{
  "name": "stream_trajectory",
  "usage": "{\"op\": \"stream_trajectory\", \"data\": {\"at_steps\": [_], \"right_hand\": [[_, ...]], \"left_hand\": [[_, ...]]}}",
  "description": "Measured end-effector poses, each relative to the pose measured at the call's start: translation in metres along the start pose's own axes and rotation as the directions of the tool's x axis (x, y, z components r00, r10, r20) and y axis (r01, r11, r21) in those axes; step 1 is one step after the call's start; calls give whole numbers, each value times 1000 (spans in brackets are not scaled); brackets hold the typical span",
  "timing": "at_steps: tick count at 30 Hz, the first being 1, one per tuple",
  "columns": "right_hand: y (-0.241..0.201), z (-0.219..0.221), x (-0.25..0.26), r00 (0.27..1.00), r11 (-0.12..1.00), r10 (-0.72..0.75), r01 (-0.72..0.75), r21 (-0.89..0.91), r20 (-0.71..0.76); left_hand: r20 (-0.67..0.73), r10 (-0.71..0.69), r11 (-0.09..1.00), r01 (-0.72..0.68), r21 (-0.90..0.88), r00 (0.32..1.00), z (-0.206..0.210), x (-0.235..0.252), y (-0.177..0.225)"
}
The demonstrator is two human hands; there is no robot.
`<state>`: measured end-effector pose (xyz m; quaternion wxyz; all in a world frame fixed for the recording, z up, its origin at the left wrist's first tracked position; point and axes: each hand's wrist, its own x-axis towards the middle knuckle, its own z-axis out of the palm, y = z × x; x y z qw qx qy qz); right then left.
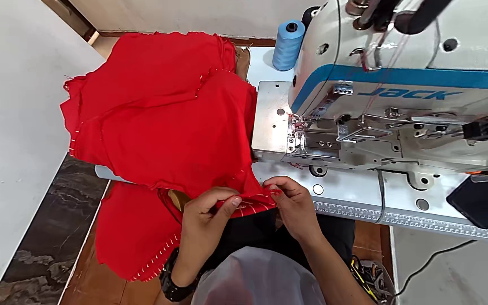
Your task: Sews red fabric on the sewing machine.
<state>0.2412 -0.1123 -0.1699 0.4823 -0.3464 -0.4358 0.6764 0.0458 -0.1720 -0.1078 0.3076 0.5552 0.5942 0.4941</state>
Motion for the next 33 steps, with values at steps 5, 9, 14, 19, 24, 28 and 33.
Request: {"op": "stream_trajectory", "data": {"at_steps": [5,9,14,19,24,28,33], "right_hand": [[-2,-25,21,970,993,111,-115,5,215],[1,-36,33,926,985,102,-144,92,364],[3,-20,30,965,964,-29,96,-247,261],[4,-11,25,918,652,-346,382,-655,191],[5,19,23,813,389,-564,414,-823,142],[-28,10,34,862,466,-507,273,-842,-1],[-38,-30,22,956,769,-131,-69,-636,-262]], "left_hand": [[122,-358,788,369,-493,926,-14,17,-16],[96,-339,824,345,-450,936,-17,14,-24],[-76,-99,992,104,66,992,-6,-2,-22],[-157,102,934,-41,356,982,-2,-4,-22],[-133,374,751,-216,624,918,15,45,12],[129,285,706,-299,642,950,60,141,34],[279,105,750,-260,608,955,107,179,16]]}}
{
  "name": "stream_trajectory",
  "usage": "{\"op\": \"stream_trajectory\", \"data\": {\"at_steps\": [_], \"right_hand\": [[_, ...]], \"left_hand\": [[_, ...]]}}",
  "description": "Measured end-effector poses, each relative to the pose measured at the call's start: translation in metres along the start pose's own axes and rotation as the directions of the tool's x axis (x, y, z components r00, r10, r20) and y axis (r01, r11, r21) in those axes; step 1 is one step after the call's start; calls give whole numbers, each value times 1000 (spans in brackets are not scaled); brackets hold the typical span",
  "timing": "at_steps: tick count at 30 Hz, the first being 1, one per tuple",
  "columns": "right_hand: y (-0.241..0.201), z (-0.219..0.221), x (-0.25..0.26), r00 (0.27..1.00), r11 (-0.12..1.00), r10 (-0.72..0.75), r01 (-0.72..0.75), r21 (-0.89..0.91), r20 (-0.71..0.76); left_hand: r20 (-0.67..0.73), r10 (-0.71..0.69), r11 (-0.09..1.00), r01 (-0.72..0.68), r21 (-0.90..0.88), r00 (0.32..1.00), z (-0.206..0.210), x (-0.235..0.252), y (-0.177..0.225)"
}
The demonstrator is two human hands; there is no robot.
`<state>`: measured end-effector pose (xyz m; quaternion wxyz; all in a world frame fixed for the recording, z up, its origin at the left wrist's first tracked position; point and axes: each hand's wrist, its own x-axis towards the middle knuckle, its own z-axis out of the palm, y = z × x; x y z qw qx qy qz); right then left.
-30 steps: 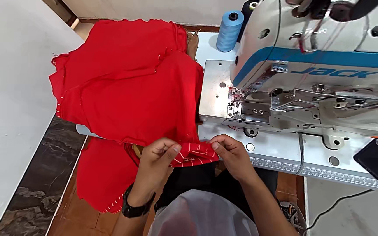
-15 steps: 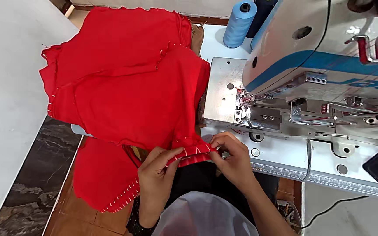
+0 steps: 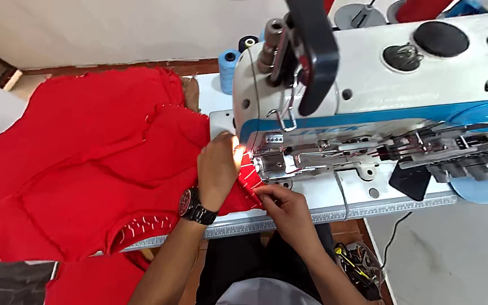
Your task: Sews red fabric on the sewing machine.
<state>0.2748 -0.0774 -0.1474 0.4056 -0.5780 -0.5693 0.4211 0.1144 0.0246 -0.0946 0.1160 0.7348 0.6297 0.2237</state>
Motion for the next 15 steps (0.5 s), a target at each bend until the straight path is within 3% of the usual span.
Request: {"op": "stream_trajectory", "data": {"at_steps": [4,8,10,13,15], "right_hand": [[-5,5,3,996,999,23,-21,32,-84],[-7,14,8,989,997,43,-34,66,-144],[-7,16,9,987,993,72,-57,103,-146],[-1,8,6,998,989,46,-41,140,-33],[10,-6,4,993,994,-90,84,70,82]], "left_hand": [[-104,153,975,-167,-144,983,17,20,-17],[13,150,961,-143,-236,989,9,33,-15],[-6,193,957,-190,-219,981,8,35,-15],[-36,237,944,-239,-226,971,-9,23,-20],[-6,245,937,-238,-257,969,-35,-2,-23]]}}
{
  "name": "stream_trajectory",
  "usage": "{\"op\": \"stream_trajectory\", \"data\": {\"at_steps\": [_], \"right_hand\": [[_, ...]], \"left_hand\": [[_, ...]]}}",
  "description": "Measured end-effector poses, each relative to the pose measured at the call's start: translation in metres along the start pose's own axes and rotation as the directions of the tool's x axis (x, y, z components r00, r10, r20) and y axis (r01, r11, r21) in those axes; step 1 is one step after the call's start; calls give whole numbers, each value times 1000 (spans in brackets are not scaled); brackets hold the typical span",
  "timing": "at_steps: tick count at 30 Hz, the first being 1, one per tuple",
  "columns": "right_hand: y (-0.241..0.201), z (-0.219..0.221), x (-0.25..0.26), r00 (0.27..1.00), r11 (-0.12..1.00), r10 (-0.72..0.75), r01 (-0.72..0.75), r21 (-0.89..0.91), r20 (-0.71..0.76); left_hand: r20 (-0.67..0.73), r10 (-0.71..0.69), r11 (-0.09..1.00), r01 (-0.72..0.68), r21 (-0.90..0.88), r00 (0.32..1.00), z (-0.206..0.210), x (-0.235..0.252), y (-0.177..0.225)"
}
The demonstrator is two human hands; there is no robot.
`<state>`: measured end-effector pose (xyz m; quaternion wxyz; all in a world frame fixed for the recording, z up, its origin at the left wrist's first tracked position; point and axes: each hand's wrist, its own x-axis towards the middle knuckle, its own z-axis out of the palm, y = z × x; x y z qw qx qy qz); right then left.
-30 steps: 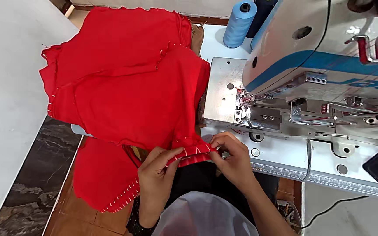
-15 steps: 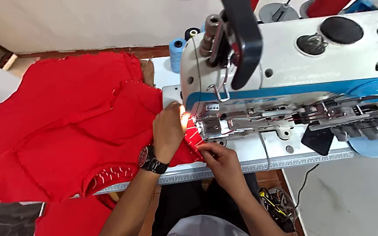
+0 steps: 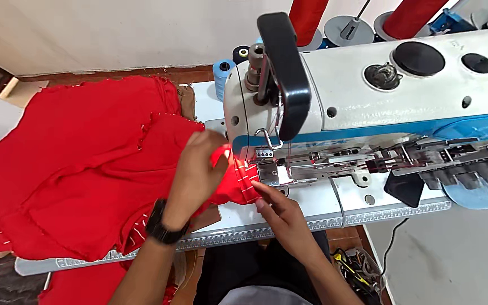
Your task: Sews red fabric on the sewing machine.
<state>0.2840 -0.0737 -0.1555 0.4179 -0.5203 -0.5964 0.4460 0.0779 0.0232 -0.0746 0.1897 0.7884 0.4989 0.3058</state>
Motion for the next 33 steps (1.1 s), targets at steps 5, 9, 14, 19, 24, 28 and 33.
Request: {"op": "stream_trajectory", "data": {"at_steps": [5,9,14,19,24,28,33], "right_hand": [[17,-14,4,859,663,-507,339,-667,-67],[5,-25,36,840,527,-512,472,-706,180],[-23,-37,53,617,615,-546,754,-229,567],[-23,-30,29,626,729,-527,680,-72,575],[-52,-53,49,636,771,-516,636,-13,573],[-40,-53,39,691,807,-473,589,-46,547],[2,-2,2,809,823,-475,547,-151,345]], "left_hand": [[273,338,915,-383,130,901,19,-30,-1],[354,505,810,-574,121,787,1,-12,-1],[403,569,768,-638,51,717,-29,-19,21],[337,351,856,-445,262,874,18,-38,-14],[212,264,921,-311,233,941,45,-49,-9],[220,304,913,-350,211,927,43,-45,-20],[339,506,839,-544,19,793,3,-25,-55]]}}
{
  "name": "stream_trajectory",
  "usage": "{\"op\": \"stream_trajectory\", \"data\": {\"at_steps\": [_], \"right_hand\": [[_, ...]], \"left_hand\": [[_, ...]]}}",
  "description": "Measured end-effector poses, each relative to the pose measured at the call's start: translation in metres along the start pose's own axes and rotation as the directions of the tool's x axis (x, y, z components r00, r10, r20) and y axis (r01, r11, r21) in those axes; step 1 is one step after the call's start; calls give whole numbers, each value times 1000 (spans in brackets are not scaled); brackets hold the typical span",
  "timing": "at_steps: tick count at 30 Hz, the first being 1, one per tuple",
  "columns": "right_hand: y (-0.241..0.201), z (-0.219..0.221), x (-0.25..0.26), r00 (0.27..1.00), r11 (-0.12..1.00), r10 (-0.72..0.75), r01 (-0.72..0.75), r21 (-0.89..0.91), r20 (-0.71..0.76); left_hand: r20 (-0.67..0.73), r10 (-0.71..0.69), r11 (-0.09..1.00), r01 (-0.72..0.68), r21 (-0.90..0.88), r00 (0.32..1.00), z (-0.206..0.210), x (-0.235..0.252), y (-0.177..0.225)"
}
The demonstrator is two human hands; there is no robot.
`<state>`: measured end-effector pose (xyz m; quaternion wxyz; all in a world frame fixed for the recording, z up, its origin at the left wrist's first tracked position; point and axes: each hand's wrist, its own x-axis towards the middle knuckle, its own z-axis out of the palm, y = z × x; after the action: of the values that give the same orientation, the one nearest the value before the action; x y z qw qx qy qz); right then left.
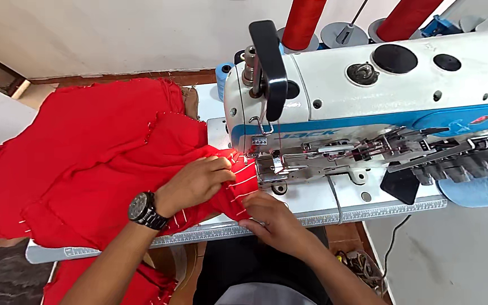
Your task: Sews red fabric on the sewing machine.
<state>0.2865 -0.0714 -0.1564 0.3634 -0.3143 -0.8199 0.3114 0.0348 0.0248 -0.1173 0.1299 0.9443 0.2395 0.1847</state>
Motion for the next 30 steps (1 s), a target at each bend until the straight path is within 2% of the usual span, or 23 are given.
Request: {"op": "stream_trajectory", "data": {"at_steps": [6,10,22,25,30], "right_hand": [[0,-1,-1,999,996,9,-6,86,-37],[2,0,-1,999,996,7,-4,85,-38],[4,-4,4,1000,998,-14,15,65,-17],[5,-4,3,1000,999,-2,3,49,-13],[2,-6,3,1000,996,-14,13,84,12]], "left_hand": [[219,150,969,-188,163,964,-30,39,14],[283,174,950,-236,206,943,-34,45,9],[260,187,923,-260,284,947,-41,53,8],[327,129,926,-232,297,936,-52,48,23],[341,153,940,-243,238,927,-52,43,43]]}}
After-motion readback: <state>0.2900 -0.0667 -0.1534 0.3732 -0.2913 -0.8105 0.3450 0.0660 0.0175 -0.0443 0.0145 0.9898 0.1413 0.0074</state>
